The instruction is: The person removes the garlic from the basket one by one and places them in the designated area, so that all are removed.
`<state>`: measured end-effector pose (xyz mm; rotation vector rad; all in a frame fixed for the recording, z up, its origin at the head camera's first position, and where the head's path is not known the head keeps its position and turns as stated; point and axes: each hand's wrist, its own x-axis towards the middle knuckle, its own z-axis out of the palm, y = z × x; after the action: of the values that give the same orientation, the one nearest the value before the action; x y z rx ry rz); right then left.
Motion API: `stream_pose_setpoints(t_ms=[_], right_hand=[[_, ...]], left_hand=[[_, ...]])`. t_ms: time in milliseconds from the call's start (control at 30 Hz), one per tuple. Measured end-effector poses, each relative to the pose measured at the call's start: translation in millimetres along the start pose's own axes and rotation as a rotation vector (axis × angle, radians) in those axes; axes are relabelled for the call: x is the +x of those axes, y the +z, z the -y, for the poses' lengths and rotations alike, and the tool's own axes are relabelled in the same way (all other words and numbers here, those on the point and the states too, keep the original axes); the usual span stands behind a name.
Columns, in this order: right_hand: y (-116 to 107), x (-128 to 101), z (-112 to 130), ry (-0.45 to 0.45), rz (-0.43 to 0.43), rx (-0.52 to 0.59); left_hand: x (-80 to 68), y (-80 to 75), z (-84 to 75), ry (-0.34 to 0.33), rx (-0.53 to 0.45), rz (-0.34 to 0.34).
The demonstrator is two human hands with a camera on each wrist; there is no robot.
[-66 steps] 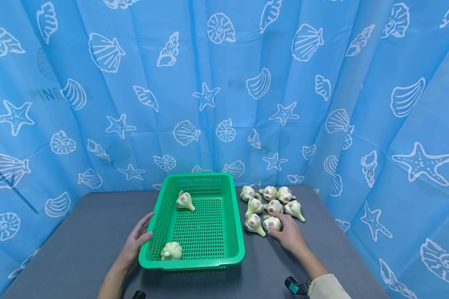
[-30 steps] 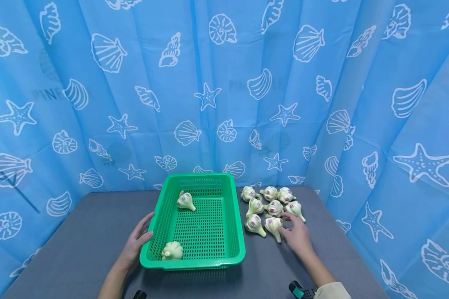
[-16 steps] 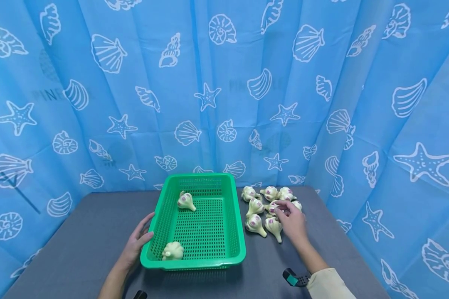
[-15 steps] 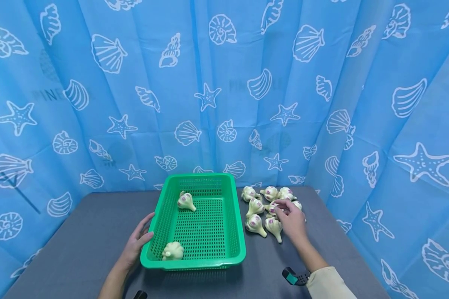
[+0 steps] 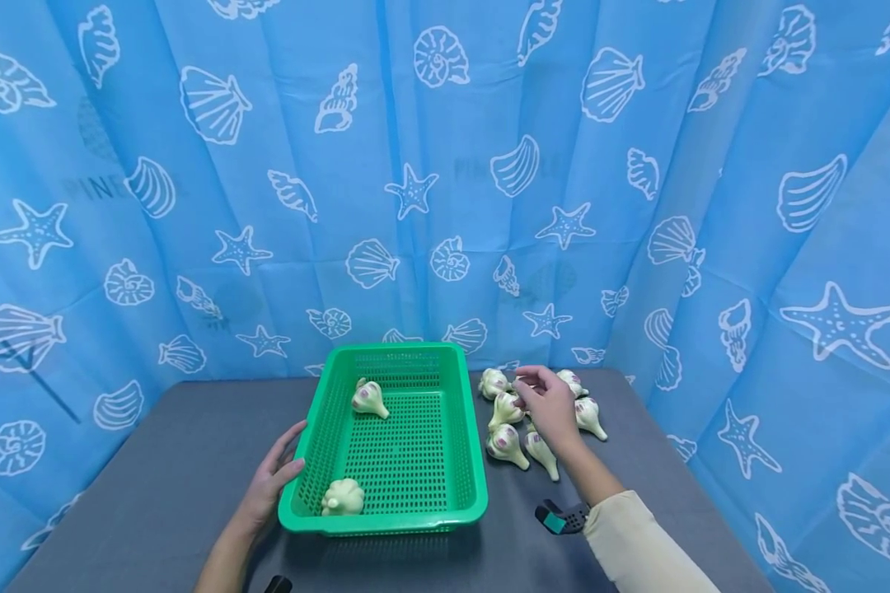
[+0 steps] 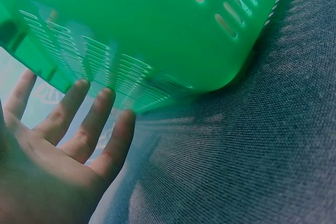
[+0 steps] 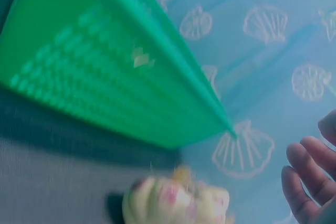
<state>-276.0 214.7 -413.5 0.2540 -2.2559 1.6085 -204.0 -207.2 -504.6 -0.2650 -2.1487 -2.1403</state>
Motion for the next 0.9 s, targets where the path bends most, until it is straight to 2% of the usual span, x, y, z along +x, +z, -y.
stream_pose_setpoints(t_ms=[167,333,700,900], right_hand=[[11.8,0.5,20.2,0.019,0.084,0.118],[26.2,2.5,37.3,0.009,0.239,0.147],[71.2,8.6,61.7,-0.041,0.586,-0.018],[98.8,13.4,68.3,-0.024,0.682,-0.048]], left_hand=[[1.0,1.0,-0.9,-0.005,-0.006,0.001],[1.5,1.0,-1.5,-0.004,-0.004,-0.001],[0.4,2.0,-0.9,-0.009,0.008,-0.016],[-0.8,1.1,-1.8,-0.001,-0.002,-0.005]])
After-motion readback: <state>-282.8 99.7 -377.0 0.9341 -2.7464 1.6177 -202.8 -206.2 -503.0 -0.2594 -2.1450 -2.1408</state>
